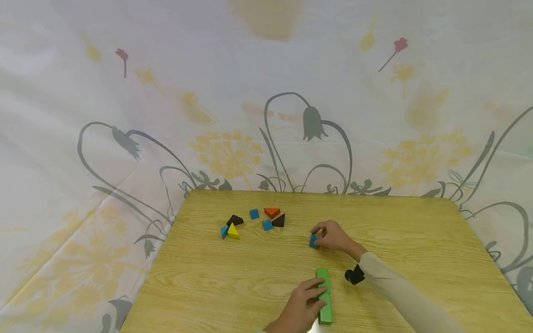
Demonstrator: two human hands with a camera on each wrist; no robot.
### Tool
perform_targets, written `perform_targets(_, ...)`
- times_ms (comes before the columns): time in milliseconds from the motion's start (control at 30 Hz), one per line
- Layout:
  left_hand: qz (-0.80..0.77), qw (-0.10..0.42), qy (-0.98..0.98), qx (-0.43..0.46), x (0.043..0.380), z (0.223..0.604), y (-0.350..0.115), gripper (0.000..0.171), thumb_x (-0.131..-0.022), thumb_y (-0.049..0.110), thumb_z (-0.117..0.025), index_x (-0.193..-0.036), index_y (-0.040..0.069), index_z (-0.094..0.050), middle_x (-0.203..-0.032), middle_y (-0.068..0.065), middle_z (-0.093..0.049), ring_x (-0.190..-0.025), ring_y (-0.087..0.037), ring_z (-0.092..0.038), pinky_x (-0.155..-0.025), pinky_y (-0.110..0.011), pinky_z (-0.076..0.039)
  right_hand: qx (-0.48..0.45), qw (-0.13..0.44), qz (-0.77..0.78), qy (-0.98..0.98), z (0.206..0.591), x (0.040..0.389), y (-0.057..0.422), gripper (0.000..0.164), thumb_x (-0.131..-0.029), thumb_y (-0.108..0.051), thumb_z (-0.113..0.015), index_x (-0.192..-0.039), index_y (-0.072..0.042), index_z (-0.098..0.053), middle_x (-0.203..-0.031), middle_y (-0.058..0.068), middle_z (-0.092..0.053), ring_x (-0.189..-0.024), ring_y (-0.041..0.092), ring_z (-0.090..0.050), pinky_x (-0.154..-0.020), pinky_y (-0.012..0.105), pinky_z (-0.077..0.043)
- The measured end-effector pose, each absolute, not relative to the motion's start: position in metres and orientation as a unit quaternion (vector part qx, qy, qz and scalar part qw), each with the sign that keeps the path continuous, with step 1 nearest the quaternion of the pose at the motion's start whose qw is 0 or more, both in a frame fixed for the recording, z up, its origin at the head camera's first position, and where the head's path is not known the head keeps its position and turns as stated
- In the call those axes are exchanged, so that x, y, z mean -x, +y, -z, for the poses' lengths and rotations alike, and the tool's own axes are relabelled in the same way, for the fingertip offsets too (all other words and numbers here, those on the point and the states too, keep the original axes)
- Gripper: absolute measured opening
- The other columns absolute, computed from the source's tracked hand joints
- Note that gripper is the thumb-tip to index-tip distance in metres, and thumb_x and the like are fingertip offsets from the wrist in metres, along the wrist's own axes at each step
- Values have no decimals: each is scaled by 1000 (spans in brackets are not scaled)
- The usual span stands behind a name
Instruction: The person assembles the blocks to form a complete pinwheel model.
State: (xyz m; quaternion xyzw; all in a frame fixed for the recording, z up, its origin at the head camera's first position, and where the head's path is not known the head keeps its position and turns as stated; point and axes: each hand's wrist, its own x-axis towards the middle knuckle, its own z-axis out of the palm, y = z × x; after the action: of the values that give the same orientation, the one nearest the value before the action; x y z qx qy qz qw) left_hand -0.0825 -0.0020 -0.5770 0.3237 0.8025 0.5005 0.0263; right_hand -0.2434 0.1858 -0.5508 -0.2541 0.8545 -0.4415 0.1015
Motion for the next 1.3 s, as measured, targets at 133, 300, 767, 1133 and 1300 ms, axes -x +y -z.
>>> perform_targets(133, -499, 23, 804, -323, 82, 577, -1, 35, -93, 13, -60, -124, -4, -60, -136, -10, -49, -121, -24, -49, -86, -15, -47, 258, 89, 431, 860, 547, 238, 189, 25, -80, 3, -66, -105, 9, -66, -74, 4, -63, -59, 11, -56, -52, 27, -50)
perform_targets(300, -496, 22, 803, -329, 82, 577, -1, 36, -94, 13, -58, -124, -5, -58, -136, -12, -48, -118, -22, -51, -84, -13, -47, 264, 76, 434, 858, 541, 227, 195, 23, -81, 5, -66, -103, 8, -66, -95, 15, -64, -64, 11, -57, -55, 26, -50)
perform_targets(767, -509, 7, 794, -332, 82, 577, -3, 34, -94, 10, -57, -122, -10, -58, -134, -16, -48, -116, -25, -52, -83, -13, -48, 300, 45, 434, 848, 540, 188, 199, 22, -79, 7, -68, -101, 7, -67, -96, 15, -64, -67, 6, -56, -53, 25, -50)
perform_targets(1133, -504, 0, 794, -339, 82, 577, -2, 33, -94, 8, -57, -121, -11, -58, -133, -17, -48, -115, -26, -54, -83, -13, -48, 269, 78, 440, 853, 547, 177, 197, 19, -81, 8, -61, -96, 1, -69, -90, 9, -64, -67, 8, -55, -51, 24, -48)
perform_targets(1300, -498, 2, 796, -344, 82, 577, -1, 34, -95, 10, -56, -121, -10, -58, -133, -18, -49, -115, -25, -54, -83, -13, -48, 265, 77, 443, 853, 552, 171, 196, 13, -86, 1, -62, -97, -1, -69, -93, 8, -65, -70, 8, -55, -55, 24, -49)
